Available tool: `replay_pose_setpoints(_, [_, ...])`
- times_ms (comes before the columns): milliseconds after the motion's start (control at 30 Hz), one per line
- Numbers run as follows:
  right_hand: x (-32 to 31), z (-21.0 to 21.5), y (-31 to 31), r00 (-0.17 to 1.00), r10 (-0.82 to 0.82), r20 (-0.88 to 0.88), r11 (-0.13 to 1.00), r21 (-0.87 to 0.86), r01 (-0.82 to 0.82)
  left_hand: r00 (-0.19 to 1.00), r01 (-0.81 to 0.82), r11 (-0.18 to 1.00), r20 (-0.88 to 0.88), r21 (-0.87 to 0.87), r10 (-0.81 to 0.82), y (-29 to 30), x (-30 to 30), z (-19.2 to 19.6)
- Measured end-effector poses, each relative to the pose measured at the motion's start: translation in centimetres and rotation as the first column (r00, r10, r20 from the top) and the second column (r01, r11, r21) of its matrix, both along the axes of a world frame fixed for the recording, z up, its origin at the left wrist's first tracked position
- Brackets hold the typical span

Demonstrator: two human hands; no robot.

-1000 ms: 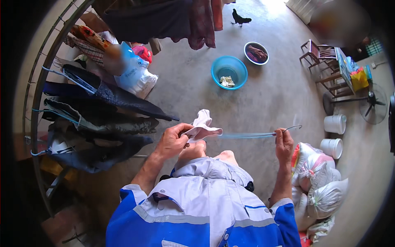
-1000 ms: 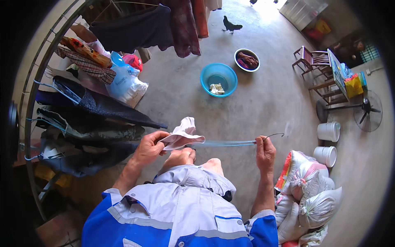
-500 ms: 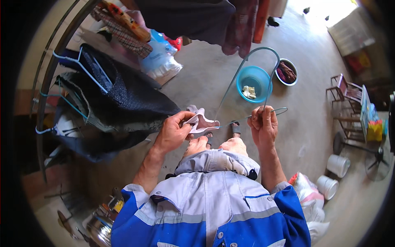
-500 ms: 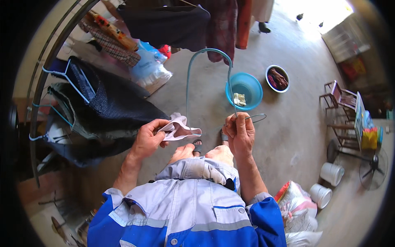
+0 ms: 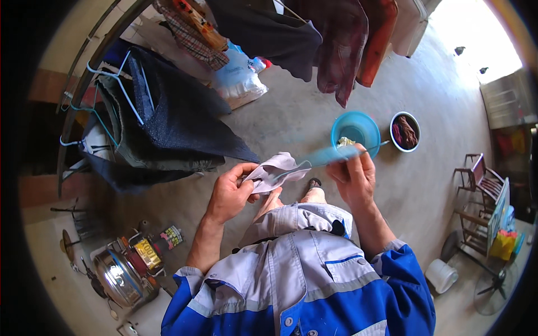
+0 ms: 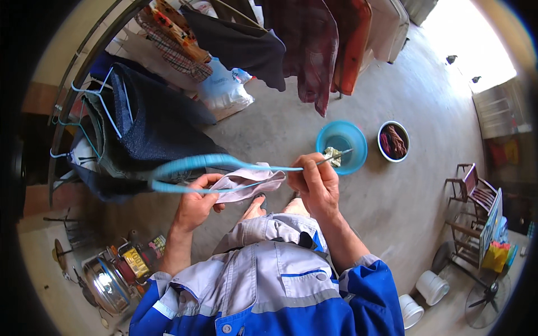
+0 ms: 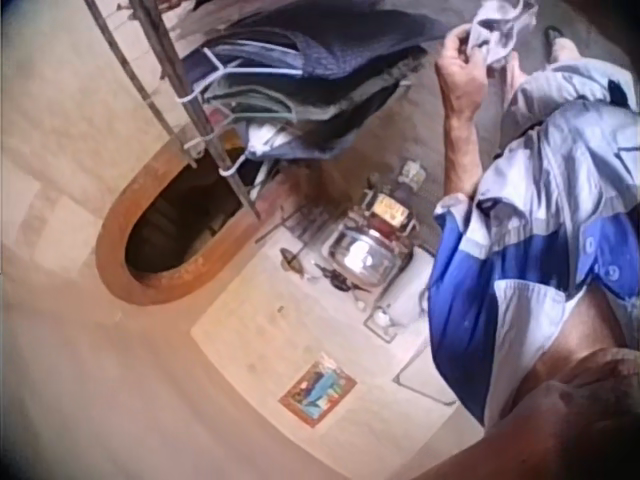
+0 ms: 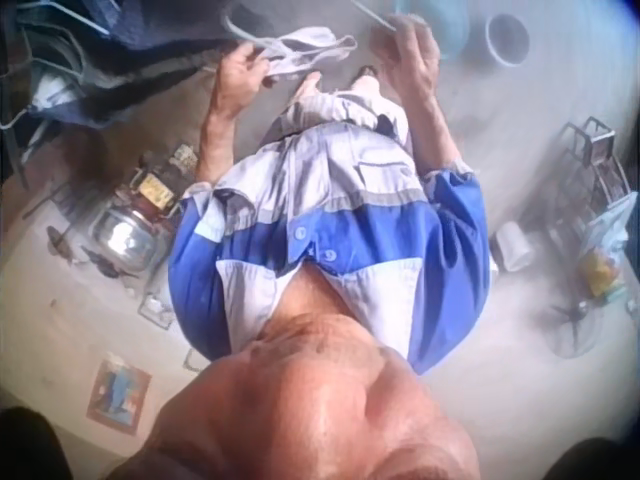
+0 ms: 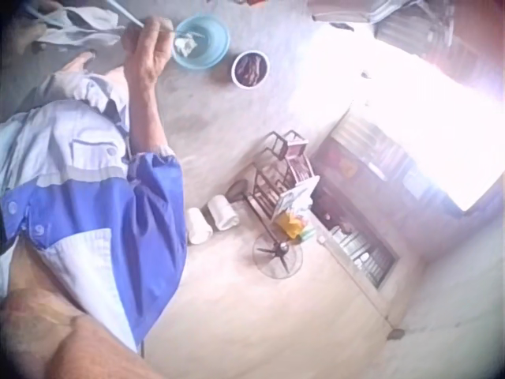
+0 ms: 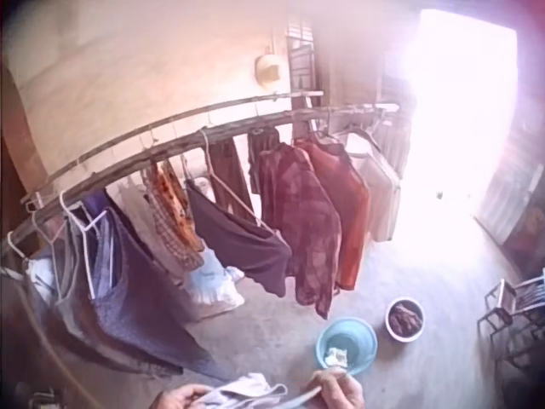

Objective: The person takes items of clothing from a basin, places them onto hangers, and hangs the hangers on a metal drying rack.

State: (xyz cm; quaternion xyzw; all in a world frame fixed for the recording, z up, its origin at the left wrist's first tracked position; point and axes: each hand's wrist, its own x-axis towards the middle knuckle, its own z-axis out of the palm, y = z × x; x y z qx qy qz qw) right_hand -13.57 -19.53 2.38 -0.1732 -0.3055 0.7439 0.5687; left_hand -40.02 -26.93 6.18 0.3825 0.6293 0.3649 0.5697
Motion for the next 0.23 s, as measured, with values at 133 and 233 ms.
replay_pose_setpoints(133, [1.2,0.7,1.5,0.999,0.03,0.029,0.992,0.118,-0.034,0.998,-0.05,0.999,0.032,0.007,0.05,-0.2,1.4,-0.2])
replay_pose_setpoints(233, [1.2,-0.8,1.8,0.991,0.124,0.045,0.991,0.048,-0.126,0.994,-0.069,0.998,0.081,-0.003,0.069,-0.3,2.3,-0.1])
